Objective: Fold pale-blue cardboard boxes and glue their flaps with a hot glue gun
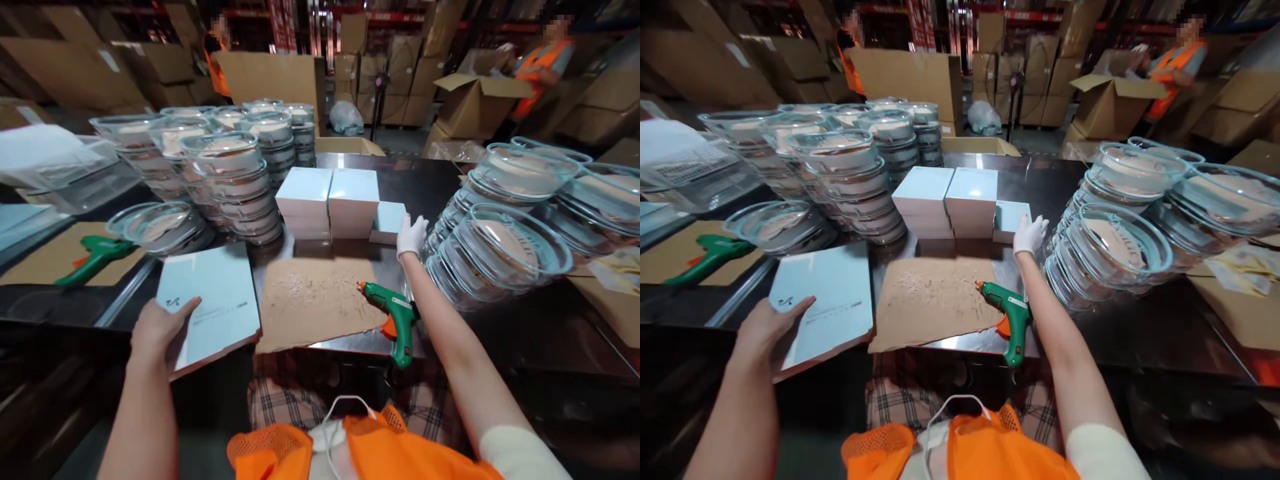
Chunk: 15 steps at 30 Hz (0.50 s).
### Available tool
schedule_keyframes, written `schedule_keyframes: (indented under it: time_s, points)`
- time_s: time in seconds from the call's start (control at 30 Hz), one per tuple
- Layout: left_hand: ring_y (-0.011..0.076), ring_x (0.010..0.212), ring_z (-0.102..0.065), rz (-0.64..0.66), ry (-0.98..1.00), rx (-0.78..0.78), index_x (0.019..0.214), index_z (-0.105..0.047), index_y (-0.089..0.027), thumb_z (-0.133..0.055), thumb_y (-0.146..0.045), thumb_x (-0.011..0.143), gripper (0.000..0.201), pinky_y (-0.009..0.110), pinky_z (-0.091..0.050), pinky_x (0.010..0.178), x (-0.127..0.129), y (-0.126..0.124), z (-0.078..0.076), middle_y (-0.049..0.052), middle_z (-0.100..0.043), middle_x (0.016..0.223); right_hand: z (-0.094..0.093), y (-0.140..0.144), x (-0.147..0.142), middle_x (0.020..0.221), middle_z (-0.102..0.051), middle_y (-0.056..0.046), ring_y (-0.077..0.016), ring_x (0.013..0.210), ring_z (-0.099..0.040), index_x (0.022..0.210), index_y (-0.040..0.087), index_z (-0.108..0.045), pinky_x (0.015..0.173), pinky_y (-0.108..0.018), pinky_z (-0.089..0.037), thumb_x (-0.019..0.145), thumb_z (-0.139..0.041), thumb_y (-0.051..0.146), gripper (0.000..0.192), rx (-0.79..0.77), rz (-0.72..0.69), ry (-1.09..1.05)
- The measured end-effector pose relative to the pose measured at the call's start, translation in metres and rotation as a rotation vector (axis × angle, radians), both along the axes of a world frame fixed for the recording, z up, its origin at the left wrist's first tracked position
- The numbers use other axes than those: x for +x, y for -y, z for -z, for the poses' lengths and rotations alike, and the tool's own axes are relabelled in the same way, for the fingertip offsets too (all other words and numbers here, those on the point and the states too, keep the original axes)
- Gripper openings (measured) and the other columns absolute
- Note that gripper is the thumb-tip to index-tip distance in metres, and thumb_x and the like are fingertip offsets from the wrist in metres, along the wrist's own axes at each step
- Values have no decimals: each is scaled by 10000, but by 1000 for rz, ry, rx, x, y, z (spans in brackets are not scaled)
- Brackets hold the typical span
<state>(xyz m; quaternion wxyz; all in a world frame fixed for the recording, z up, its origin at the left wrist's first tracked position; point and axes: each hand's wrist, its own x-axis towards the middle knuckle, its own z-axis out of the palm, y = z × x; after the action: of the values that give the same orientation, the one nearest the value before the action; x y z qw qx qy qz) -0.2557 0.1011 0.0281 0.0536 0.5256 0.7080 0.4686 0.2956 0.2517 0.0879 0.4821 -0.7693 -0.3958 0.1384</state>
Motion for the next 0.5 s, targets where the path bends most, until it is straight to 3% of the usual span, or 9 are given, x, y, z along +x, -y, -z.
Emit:
schedule_keyframes:
  time_s: [0.03,0.1,0.13,0.17,0.23,0.27,0.3,0.4,0.5]
  points:
    - [547,870,-752,-132,-5,-36,627,-458,-255,-965,-646,454,663,837,-527,861,6,7,-6,22,-570,559,2,22,-8,1760,-352,-202,-310,1641,-328,1592,114,-506,1360,-499,-248,1087,-551,385,575,32,-74,31]
    - [552,1000,-747,-403,-14,-62,780,-595,-232,-911,-659,553,578,868,-495,927,23,29,-27,84,-723,794,10,76,-20,1689,-504,-119,-265,1580,-442,1520,183,-607,1338,-451,-310,1038,-619,422,538,101,-270,101]
    - [526,1083,-742,-480,-18,-19,962,-685,-220,-846,-641,681,531,844,-492,986,35,42,-39,104,-773,965,15,106,-24,1600,-604,-123,-288,1509,-526,1427,192,-687,1314,-495,-347,1030,-620,463,485,180,-439,185]
    - [474,1134,-742,-458,-19,74,1145,-723,-217,-767,-617,806,527,770,-518,1034,50,56,-52,101,-786,1093,20,136,-27,1492,-691,-117,-315,1428,-594,1276,221,-772,1273,-537,-395,1014,-634,514,416,226,-568,268]
    - [383,1154,-740,-286,-31,189,1303,-725,-230,-683,-605,940,524,619,-556,1064,85,80,-74,66,-785,1203,23,187,-30,1188,-812,-100,-317,1163,-722,1042,260,-820,1110,-544,-524,1011,-653,508,300,241,-649,328]
    - [344,1029,-762,-238,-35,256,1246,-759,-231,-714,-607,927,495,551,-600,978,104,89,-80,49,-801,1122,20,208,-32,1077,-817,-83,-301,1053,-740,998,275,-813,1029,-519,-562,1015,-666,473,247,269,-636,316]
    - [294,969,-767,-92,-40,191,1248,-764,-241,-710,-593,952,462,469,-619,920,123,97,-83,32,-806,1109,15,224,-35,1023,-809,-68,-285,984,-741,1005,290,-806,969,-494,-580,1013,-686,427,183,315,-604,288]
    - [195,718,-757,272,-8,87,1129,-796,-216,-691,-561,981,389,279,-593,650,174,113,-72,21,-823,916,-10,251,-55,1119,-792,-47,-272,1011,-735,1164,342,-785,948,-461,-590,982,-746,308,188,491,-562,214]
    - [168,657,-768,510,26,29,1080,-790,-199,-666,-468,1015,303,210,-565,573,206,129,-47,33,-835,877,-26,255,-72,1149,-794,-54,-276,1056,-736,1213,346,-786,983,-471,-589,1001,-701,294,234,458,-707,255]
